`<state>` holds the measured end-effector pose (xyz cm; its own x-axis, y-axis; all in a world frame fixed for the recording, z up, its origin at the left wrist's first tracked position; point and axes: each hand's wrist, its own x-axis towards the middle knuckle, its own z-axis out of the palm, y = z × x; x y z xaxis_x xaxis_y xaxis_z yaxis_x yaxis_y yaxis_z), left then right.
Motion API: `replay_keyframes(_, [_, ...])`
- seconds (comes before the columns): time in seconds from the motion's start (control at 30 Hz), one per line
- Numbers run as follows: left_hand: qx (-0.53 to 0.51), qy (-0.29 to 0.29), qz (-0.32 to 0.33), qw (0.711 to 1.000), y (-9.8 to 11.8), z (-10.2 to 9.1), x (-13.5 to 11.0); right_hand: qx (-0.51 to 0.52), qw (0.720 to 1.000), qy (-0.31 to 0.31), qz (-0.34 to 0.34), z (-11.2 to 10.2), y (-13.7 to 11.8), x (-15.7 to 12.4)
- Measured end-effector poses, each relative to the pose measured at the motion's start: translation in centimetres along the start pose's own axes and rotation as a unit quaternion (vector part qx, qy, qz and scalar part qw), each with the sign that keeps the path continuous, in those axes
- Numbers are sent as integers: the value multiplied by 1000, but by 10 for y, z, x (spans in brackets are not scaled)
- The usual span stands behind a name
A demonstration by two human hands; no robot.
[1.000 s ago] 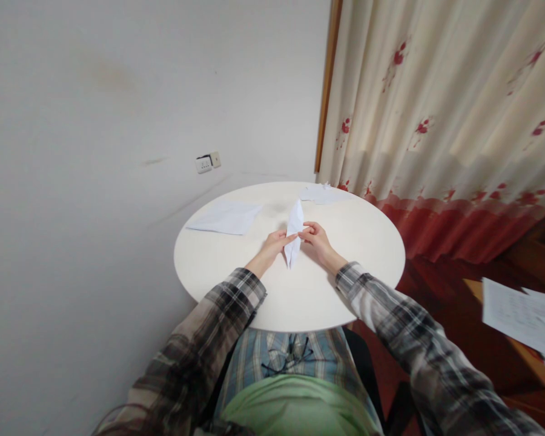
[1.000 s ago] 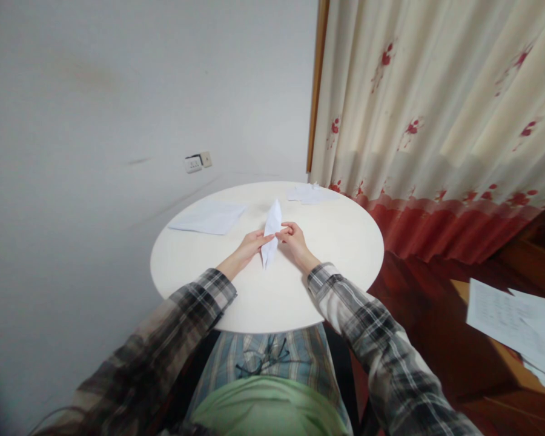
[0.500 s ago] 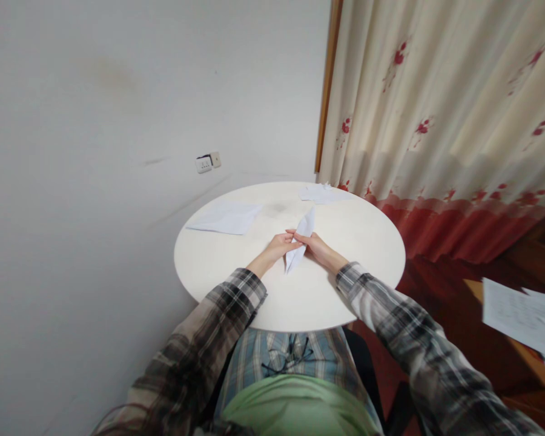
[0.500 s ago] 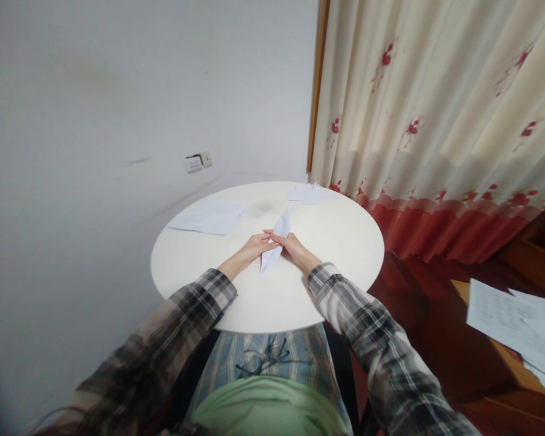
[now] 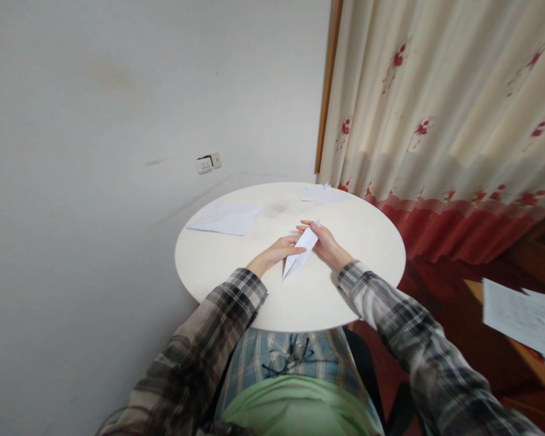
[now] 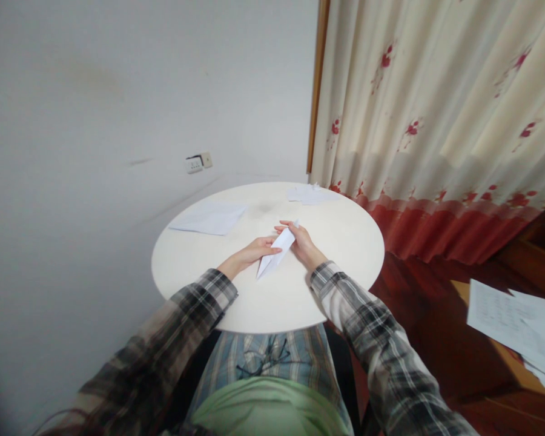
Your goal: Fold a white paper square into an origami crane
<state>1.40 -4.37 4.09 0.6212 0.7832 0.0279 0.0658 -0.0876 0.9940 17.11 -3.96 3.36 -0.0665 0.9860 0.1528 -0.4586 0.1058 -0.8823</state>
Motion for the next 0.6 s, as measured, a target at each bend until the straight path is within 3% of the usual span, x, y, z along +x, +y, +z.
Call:
replay_keyframes(0.07, [11, -13, -17, 1000, 2, 0, -2, 6, 999, 37, -11, -2, -3, 1])
replay_keyframes(0.2, [13, -16, -25, 999, 5, 2, -3, 17, 999, 47, -7, -4, -6, 1])
replay_keyframes(0.3, [-6, 34, -11, 999, 3, 1, 0, 0, 999, 42, 19, -3, -5, 2])
replay_keyframes(0.4, [-34, 93, 2, 995, -1, 0, 5, -41, 998, -1, 51, -1, -1, 1])
replay_keyframes(0.5, [-44, 98, 15, 994, -4, -1, 7, -64, 993, -73, 63, 3, 4, -2])
replay_keyframes(0.6, [-38, 89, 16, 995, -4, 0, 6, -70, 991, -95, 63, 6, 7, -5])
